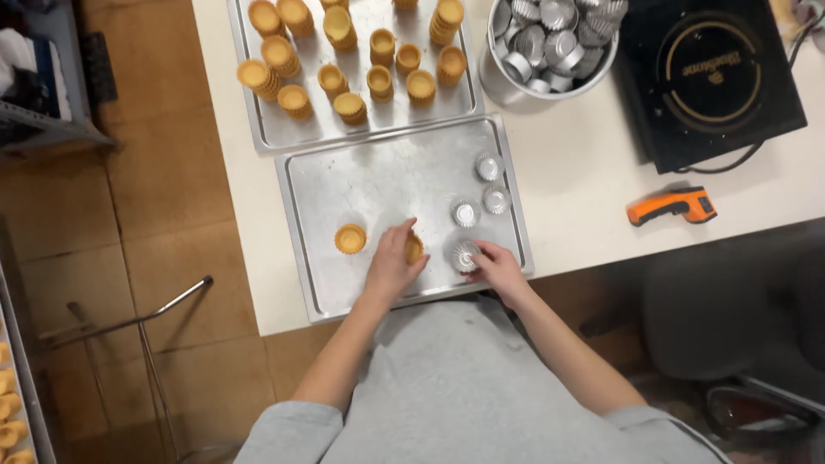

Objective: The recorder is organizing tart shells and metal molds on a tray in a bakery production area.

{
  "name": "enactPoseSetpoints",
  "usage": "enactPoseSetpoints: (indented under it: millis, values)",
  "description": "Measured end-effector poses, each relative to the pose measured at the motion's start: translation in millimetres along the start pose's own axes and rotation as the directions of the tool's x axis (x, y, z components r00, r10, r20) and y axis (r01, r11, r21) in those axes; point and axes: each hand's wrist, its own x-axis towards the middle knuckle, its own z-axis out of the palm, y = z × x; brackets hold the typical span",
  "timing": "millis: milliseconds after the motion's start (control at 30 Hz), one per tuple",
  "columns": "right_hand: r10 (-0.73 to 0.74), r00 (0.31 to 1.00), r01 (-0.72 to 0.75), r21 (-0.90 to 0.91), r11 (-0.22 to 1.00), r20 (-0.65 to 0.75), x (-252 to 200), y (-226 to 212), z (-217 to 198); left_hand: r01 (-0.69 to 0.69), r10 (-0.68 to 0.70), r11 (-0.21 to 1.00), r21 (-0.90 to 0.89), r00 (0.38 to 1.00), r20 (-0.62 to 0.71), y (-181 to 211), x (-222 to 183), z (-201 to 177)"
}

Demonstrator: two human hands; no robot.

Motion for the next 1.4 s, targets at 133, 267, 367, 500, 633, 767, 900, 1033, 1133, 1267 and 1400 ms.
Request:
enactPoseSetpoints:
  millis: [133, 267, 367, 500, 633, 767, 900, 1033, 1133, 1267, 1400]
  values:
    - [-0.093, 0.996, 0.086, -0.252, 0.964, -0.015, 20, 6, 7, 0.02, -0.018, 0.999, 0.043, 0.999, -0.028, -6, -2, -6]
    - [-0.245, 0.969, 0.147, -0.723, 0.675, -0.032, 27, -1, 0, 0.053, -0.049, 0.995, 0.081, 0.997, -0.059, -8, -5, -14]
    - [-0.337, 0.941, 0.207, -0.829, 0.52, 0.023, 26, -8, -4, 0.057, -0.052, 0.993, 0.101, 0.997, -0.059, -20, -2, -9]
    - [-0.321, 0.947, 0.199, -0.827, 0.525, 0.023, 17, -21, -1, 0.015, -0.013, 0.985, 0.172, 1.0, -0.013, -20, 8, -2]
    - [-0.412, 0.905, 0.327, -0.797, 0.508, 0.109, 26, -8, -12, 0.027, -0.015, 0.982, 0.185, 0.998, -0.067, -9, 37, -5]
    - [-0.388, 0.92, 0.267, -0.816, 0.513, 0.056, 21, -19, -10, 0.101, -0.084, 0.984, 0.146, 0.99, -0.114, -7, 84, -7]
    - [-0.356, 0.928, 0.318, -0.726, 0.61, 0.107, 26, -28, -26, -0.016, 0.03, 0.997, 0.077, 0.983, -0.179, -17, 158, 0]
    - [-0.346, 0.928, 0.342, -0.678, 0.651, 0.136, 33, -39, -45, -0.102, 0.125, 0.986, 0.133, 0.977, -0.173, 13, 238, 3]
    - [-0.345, 0.929, 0.347, -0.635, 0.69, 0.134, 46, -50, -55, -0.102, 0.147, 0.953, 0.284, 0.979, -0.139, 31, 294, 8]
    - [-0.334, 0.931, 0.355, -0.578, 0.735, 0.148, 59, -64, -61, -0.106, 0.168, 0.908, 0.406, 0.979, -0.119, 20, 342, 20]
    - [-0.278, 0.951, 0.309, -0.525, 0.793, 0.139, 66, -73, -63, -0.078, 0.135, 0.941, 0.331, 0.979, -0.155, 7, 373, 19]
